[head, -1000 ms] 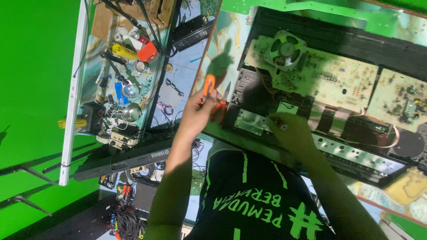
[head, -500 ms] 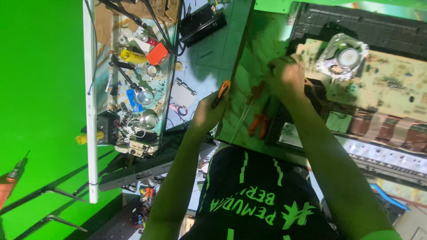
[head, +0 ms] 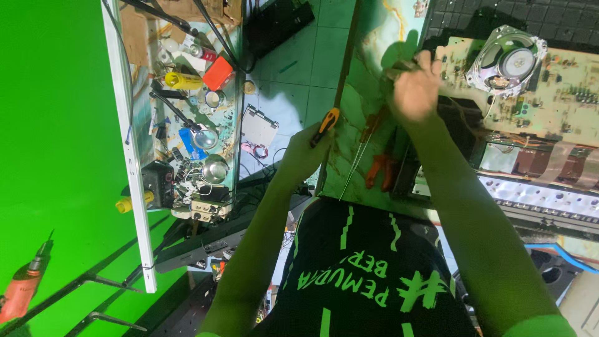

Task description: The person repairs an electronic keyboard by using a screwdriver to remove and replace screws from internal circuit boards, handling wires and electronic components, and applying tape to the internal casing.

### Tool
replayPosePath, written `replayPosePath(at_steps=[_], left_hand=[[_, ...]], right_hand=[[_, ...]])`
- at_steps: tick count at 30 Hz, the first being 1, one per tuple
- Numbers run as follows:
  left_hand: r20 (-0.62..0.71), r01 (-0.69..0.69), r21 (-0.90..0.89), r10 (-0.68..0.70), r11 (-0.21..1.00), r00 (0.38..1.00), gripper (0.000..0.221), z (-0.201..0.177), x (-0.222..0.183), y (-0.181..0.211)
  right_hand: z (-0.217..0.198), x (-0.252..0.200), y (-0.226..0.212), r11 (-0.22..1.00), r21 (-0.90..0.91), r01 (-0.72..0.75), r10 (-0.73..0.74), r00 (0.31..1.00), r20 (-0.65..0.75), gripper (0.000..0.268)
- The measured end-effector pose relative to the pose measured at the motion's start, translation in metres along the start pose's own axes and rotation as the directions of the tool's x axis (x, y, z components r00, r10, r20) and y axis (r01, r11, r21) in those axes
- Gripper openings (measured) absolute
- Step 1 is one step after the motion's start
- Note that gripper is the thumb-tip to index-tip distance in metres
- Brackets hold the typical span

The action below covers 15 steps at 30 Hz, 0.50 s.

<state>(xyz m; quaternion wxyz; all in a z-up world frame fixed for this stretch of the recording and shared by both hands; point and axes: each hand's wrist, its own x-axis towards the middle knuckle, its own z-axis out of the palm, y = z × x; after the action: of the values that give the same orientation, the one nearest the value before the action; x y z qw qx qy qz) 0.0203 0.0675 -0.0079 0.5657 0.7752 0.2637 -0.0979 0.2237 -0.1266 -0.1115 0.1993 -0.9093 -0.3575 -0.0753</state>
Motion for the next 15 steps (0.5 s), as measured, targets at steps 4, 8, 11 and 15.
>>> replayPosePath(at_steps=[4, 8, 11, 15], left_hand=[[0.052, 0.016, -0.026, -0.015, 1.000, 0.999, 0.031, 0.008, -0.001, 0.012], [0.102, 0.020, -0.023, -0.018, 1.000, 0.995, 0.031, 0.035, -0.008, 0.031], [0.153, -0.178, 0.003, 0.176, 0.984, 0.972, 0.030, 0.075, -0.023, 0.054], [0.155, -0.593, 0.116, 0.575, 0.797, 0.803, 0.035, 0.141, -0.067, 0.090]], right_hand=[[-0.059, -0.027, -0.004, 0.941, 0.337, -0.027, 0.076, 0.988, -0.133, 0.008], [-0.117, -0.081, -0.010, 0.779, 0.616, -0.117, 0.171, 0.985, -0.029, 0.009], [-0.137, -0.141, -0.010, 0.689, 0.632, -0.355, 0.198, 0.931, 0.307, 0.020], [-0.153, -0.188, -0.024, 0.574, 0.733, -0.365, -0.010, 0.891, 0.453, 0.045]])
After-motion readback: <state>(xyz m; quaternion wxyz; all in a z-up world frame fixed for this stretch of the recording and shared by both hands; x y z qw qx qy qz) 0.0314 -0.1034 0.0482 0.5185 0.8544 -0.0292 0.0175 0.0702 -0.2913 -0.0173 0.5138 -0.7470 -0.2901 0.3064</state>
